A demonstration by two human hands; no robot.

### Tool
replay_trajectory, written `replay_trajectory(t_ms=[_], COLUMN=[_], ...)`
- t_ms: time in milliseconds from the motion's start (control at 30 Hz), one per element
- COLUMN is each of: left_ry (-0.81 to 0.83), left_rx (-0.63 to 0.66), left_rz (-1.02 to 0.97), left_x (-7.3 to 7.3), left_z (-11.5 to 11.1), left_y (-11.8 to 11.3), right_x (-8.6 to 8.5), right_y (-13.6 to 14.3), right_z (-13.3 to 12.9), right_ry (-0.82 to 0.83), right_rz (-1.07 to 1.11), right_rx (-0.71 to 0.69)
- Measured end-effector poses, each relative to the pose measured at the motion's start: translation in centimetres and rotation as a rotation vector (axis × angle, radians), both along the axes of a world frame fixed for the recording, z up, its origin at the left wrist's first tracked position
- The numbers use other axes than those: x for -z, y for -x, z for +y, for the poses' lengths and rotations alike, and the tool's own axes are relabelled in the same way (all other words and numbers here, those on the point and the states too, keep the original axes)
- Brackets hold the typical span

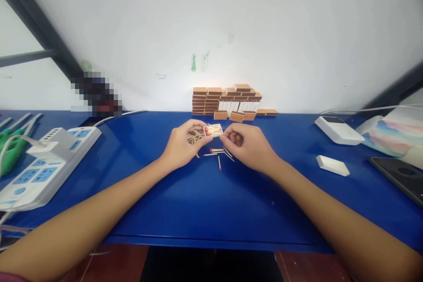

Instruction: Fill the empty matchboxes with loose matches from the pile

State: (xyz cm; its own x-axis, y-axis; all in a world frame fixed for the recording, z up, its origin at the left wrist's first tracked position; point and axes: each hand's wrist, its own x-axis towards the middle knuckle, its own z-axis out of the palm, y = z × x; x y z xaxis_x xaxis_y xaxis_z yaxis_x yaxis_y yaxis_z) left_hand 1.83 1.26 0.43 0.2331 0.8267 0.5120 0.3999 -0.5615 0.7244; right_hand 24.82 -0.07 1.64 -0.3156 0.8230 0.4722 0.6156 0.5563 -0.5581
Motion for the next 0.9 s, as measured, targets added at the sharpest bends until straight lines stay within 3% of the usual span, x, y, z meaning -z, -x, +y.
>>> replay_trajectory(t_ms=[133, 333, 900], left_ry=[0.021, 0.003, 0.036], left_rx=[0.038, 0.008, 0.002], left_rz=[-0.012, -0.007, 0.018], left_x=[0.0, 0.0, -0.1], left_z=[-0.2, -0.3, -0.3], left_y=[-0.3, -0.2, -0.1], right_x=[0.4, 0.2, -0.2], right_y=[0.3, -0.3, -0.8], right_z=[0.0, 0.0, 0.1], right_ry=[-0.029, -0.176, -0.183], right_rz=[0.133, -0.014, -0.071], right_rx=[0.038, -0.019, -0.092])
